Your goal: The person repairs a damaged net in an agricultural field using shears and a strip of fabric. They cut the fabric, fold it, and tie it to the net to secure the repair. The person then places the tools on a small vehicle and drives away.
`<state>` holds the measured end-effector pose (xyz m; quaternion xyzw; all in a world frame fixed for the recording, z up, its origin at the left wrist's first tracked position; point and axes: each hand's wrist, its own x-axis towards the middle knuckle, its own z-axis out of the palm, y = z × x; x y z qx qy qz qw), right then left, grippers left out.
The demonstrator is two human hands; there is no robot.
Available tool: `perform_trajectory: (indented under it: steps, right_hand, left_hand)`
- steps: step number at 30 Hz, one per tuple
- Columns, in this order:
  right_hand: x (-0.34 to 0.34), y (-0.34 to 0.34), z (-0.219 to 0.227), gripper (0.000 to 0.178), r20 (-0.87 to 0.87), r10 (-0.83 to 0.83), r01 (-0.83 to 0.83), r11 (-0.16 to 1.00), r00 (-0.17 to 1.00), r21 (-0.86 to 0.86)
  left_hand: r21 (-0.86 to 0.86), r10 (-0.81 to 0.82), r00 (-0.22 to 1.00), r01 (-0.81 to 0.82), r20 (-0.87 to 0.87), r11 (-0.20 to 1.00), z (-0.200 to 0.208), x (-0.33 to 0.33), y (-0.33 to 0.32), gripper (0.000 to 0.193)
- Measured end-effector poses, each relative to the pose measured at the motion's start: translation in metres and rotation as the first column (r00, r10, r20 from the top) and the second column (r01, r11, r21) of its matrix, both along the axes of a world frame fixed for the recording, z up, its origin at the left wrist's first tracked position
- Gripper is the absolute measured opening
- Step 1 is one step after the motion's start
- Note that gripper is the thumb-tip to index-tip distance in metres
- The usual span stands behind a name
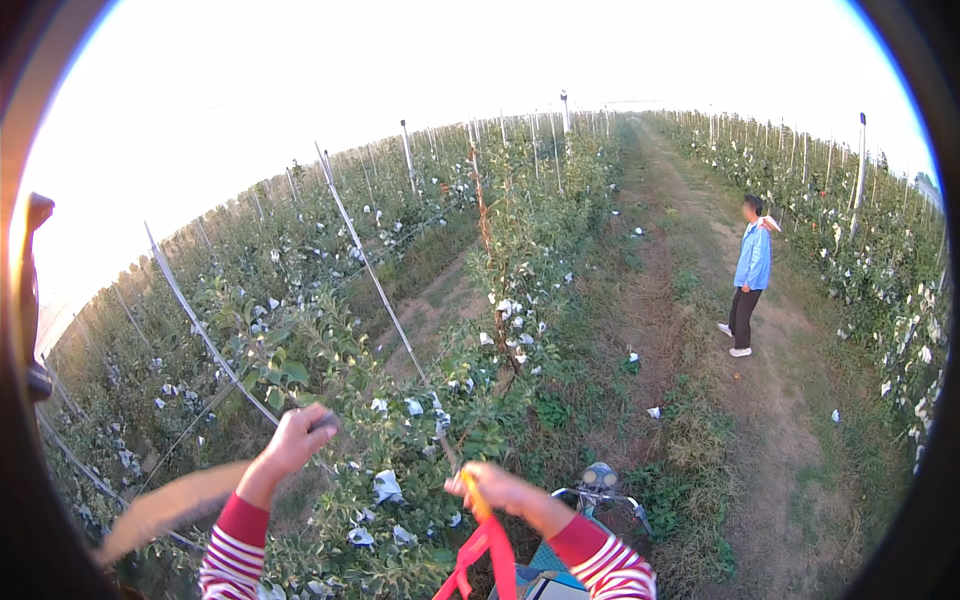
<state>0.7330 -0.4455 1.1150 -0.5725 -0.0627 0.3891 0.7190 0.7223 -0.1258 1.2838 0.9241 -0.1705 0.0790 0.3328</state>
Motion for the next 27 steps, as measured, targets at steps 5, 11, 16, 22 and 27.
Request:
perform_trajectory:
  steps: [5, 11, 16, 22, 27]
  right_hand:
    - [-0.086, 0.060, -0.082, 0.042, -0.121, 0.384, -0.389, 0.921, 0.916, -0.019]
    - [-0.090, 0.070, -0.084, 0.031, 0.025, 0.315, -0.307, 0.938, 0.949, -0.158]
    - [-0.107, 0.113, -0.073, 0.025, 0.273, 0.034, -0.055, 0.996, 0.961, 0.069]
    - [-0.125, 0.131, -0.084, 0.023, 0.523, -0.273, 0.282, 0.957, 0.808, 0.065]
    - [-0.129, 0.140, -0.100, 0.020, 0.490, -0.381, 0.322, 0.924, 0.784, 0.205]
  left_hand:
    - [-0.222, 0.073, 0.971, -0.125, -0.226, 0.967, -0.105, -0.045, 0.004, 0.008]
    - [-0.553, -0.006, 0.876, -0.300, -0.483, 0.778, -0.165, -0.103, -0.022, 0.018]
    - [-0.621, 0.063, 0.865, -0.406, -0.497, 0.671, -0.189, -0.118, -0.049, 0.027]
    - [-0.555, 0.194, 0.824, -0.512, -0.532, 0.655, -0.200, -0.126, -0.058, 0.031]
    - [-0.570, 0.090, 0.823, -0.463, -0.561, 0.679, -0.215, -0.140, -0.062, 0.038]
